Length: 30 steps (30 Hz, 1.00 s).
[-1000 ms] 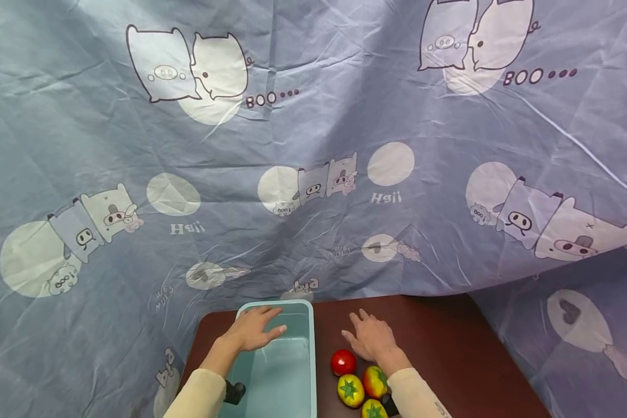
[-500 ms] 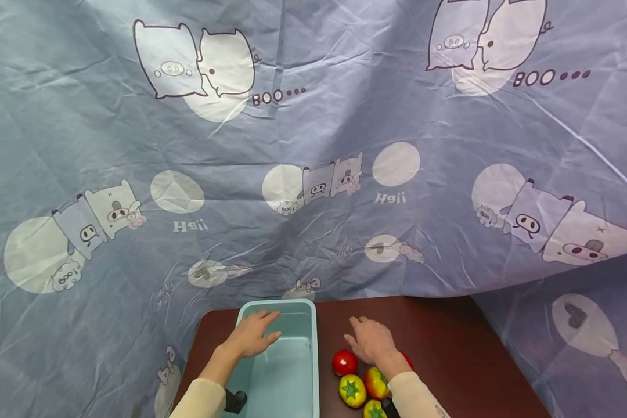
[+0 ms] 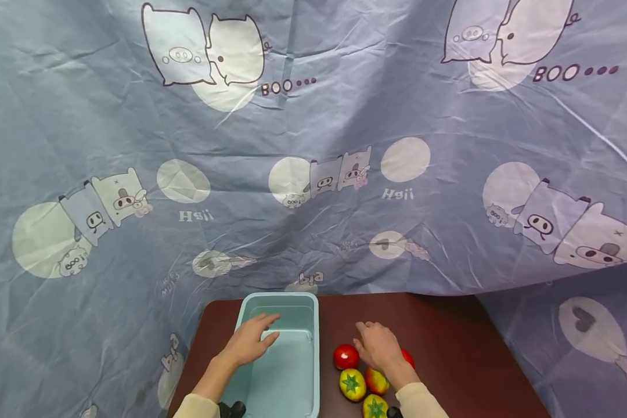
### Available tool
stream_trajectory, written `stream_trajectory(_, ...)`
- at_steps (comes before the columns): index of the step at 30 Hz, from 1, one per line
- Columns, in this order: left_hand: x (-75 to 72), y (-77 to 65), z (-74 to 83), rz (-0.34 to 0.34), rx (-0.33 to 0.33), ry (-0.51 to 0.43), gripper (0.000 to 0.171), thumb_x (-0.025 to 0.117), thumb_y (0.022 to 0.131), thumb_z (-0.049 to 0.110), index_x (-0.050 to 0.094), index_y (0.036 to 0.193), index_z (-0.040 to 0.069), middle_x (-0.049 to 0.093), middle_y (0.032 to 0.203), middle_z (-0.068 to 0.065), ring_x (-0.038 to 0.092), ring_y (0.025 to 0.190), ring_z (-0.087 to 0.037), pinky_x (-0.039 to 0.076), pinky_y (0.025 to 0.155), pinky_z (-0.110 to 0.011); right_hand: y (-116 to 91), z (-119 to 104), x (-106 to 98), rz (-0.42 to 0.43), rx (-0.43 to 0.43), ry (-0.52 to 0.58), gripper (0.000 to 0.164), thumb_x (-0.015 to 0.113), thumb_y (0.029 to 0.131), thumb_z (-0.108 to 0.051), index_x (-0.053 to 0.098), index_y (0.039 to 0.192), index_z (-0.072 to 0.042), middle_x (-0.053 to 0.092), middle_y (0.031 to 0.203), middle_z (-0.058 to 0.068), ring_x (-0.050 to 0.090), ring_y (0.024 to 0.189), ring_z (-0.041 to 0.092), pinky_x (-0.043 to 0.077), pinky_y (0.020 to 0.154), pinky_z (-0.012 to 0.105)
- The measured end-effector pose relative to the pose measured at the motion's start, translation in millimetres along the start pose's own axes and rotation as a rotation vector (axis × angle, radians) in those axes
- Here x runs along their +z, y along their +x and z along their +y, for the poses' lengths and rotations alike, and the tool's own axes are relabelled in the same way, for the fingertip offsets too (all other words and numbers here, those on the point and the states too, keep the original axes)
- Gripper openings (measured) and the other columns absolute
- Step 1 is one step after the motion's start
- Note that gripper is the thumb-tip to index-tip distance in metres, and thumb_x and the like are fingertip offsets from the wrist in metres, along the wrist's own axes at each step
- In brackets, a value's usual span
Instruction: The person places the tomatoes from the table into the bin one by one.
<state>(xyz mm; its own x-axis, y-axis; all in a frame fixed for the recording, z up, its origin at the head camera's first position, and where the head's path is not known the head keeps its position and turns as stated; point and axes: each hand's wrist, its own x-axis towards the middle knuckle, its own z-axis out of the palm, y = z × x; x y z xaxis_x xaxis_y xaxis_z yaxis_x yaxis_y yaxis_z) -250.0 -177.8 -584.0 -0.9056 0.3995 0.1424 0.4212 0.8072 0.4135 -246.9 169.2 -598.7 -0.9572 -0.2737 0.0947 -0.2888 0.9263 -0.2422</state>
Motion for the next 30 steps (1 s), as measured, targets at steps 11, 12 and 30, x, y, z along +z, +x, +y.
stream_trajectory(11, 11.6, -23.9, -9.3, 0.169, -0.073, -0.067, 0.038, 0.063, 0.094, 0.029, 0.058, 0.131, 0.021, 0.067, 0.11, 0.005, 0.066, 0.097, -0.015, 0.056, 0.074, -0.031, -9, 2, 7, 0.012, 0.024, 0.085, 0.037, 0.074, 0.085, -0.027, 0.066, 0.116, -0.008, 0.069, 0.114, 0.01, 0.066, 0.104, 0.03, 0.056, 0.092, 0.05)
stream_trajectory(12, 11.7, -25.5, -9.2, 0.183, -0.086, -0.078, 0.037, 0.064, 0.094, 0.029, 0.059, 0.13, 0.022, 0.067, 0.11, 0.007, 0.066, 0.095, -0.013, 0.055, 0.073, -0.029, -11, 3, 9, 0.015, 0.027, 0.099, 0.037, 0.074, 0.085, -0.027, 0.067, 0.116, -0.009, 0.069, 0.114, 0.009, 0.067, 0.103, 0.029, 0.056, 0.092, 0.05)
stream_trajectory(30, 12.9, -68.8, -4.7, 0.543, -0.361, -0.268, 0.027, 0.069, 0.088, 0.011, 0.068, 0.114, 0.018, 0.068, 0.094, 0.007, 0.063, 0.082, -0.007, 0.053, 0.066, -0.025, -42, 3, 38, 0.215, 0.103, 0.303, 0.037, 0.079, 0.081, -0.027, 0.068, 0.114, -0.016, 0.069, 0.113, -0.003, 0.066, 0.105, 0.017, 0.056, 0.093, 0.042)
